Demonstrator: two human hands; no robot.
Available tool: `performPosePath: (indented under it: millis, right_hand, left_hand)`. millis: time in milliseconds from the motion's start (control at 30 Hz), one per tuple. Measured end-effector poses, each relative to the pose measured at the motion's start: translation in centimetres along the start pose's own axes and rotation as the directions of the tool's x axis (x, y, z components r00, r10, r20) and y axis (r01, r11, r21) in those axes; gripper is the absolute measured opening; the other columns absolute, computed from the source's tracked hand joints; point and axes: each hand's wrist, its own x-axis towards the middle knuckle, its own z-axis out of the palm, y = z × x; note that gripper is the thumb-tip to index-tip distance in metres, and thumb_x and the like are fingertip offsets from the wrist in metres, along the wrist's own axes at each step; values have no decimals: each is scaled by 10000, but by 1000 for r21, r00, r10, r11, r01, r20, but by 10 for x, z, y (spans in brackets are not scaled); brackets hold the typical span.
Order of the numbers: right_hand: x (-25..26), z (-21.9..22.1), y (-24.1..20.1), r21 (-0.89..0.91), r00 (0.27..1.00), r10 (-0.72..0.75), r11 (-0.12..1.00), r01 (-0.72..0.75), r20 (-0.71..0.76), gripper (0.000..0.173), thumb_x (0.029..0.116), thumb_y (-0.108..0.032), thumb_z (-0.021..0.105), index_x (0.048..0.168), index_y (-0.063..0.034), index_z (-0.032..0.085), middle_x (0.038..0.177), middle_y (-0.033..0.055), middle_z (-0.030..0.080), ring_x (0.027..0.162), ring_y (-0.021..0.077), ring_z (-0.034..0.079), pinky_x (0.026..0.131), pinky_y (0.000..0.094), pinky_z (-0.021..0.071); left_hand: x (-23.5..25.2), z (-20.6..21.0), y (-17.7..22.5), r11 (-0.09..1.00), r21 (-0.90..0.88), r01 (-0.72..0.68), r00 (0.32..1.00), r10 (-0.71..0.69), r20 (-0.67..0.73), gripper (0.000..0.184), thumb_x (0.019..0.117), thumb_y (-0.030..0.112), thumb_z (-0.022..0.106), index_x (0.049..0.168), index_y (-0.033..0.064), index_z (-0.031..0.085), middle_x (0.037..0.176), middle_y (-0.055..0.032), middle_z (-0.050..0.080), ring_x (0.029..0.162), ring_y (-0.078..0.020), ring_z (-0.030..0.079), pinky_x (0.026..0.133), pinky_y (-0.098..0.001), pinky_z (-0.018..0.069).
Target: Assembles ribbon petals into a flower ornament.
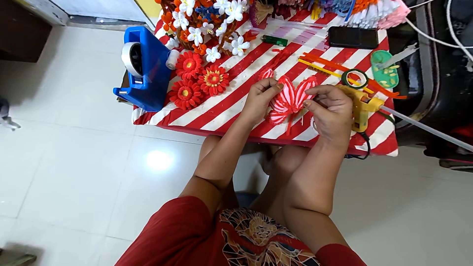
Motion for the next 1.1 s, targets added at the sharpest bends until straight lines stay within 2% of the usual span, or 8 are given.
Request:
performPosePath:
  millis: [167, 367, 633, 767, 833, 967, 1033, 1100]
  right_hand:
    - [0, 1, 0, -10, 1000, 6, 1000, -6, -1, 307, 880, 48, 660, 1151, -91, 697, 1000, -64, 699, 810, 12, 650, 726, 177, 569]
    - [1, -1, -3, 48, 1000, 29, 998, -29, 4, 510, 858, 82, 641, 1338, -71, 561, 1087, -34, 691, 887, 48, 675, 798, 215, 587]
    - [1, -7, 3, 80, 999, 37, 996, -37, -4, 453, 861, 86, 627, 1290, -50, 572, 1038, -46, 706, 878, 44, 681, 803, 221, 587]
    - [0, -7, -1, 57, 998, 62, 996, -63, 18, 485, 868, 64, 629, 1326, -82, 566, 1055, -43, 707, 868, 39, 679, 784, 204, 584]
    - [0, -7, -1, 67, 997, 71, 995, -73, 25, 491, 865, 57, 637, 1329, -89, 567, 1032, -46, 709, 850, 39, 679, 774, 200, 584]
    - [-1, -6, -2, 81, 991, 115, 989, -120, 67, 488, 860, 60, 623, 1320, -98, 574, 1015, -40, 711, 842, 42, 683, 763, 202, 587]
    - [-1, -6, -2, 73, 987, 144, 986, -150, 73, 486, 856, 65, 614, 1311, -100, 580, 1004, -37, 713, 827, 40, 684, 747, 198, 590]
    - [-1, -5, -2, 73, 985, 157, 984, -162, 75, 476, 856, 55, 616, 1306, -100, 589, 999, -41, 715, 827, 36, 683, 747, 200, 588]
  left_hand:
    - [0, -1, 0, 1000, 6, 5, 1000, -5, -2, 177, 993, 45, 519, 850, 88, 614, 742, 22, 621, 663, -52, 605, 631, -233, 536]
    - [1, -2, 6, 995, -1, 100, 994, -100, 41, 164, 1002, 57, 518, 871, 87, 612, 766, 15, 641, 687, -64, 628, 660, -258, 560]
    - [4, -15, 14, 980, 89, 179, 961, -193, 196, 130, 1002, 53, 557, 881, 84, 593, 774, 19, 642, 706, -59, 632, 690, -252, 562]
    - [3, -20, 17, 975, 86, 207, 943, -222, 248, 124, 971, 12, 591, 874, 83, 620, 754, 26, 668, 701, -50, 645, 685, -250, 562]
    - [2, -19, 21, 968, 67, 241, 930, -250, 269, 105, 949, -26, 590, 978, 73, 611, 799, 16, 697, 730, -61, 675, 697, -259, 584]
    - [1, -19, 21, 968, 104, 228, 905, -250, 344, 374, 872, -70, 583, 1227, 21, 510, 1001, -32, 694, 856, -80, 685, 770, -267, 590]
    - [1, -18, 21, 969, 107, 221, 900, -245, 360, 425, 863, -66, 591, 1271, 5, 494, 1051, -48, 668, 885, -86, 674, 800, -272, 586]
    - [0, -16, 22, 968, 108, 228, 904, -251, 347, 371, 889, -51, 587, 1244, 25, 513, 1028, -29, 676, 865, -76, 679, 781, -264, 590]
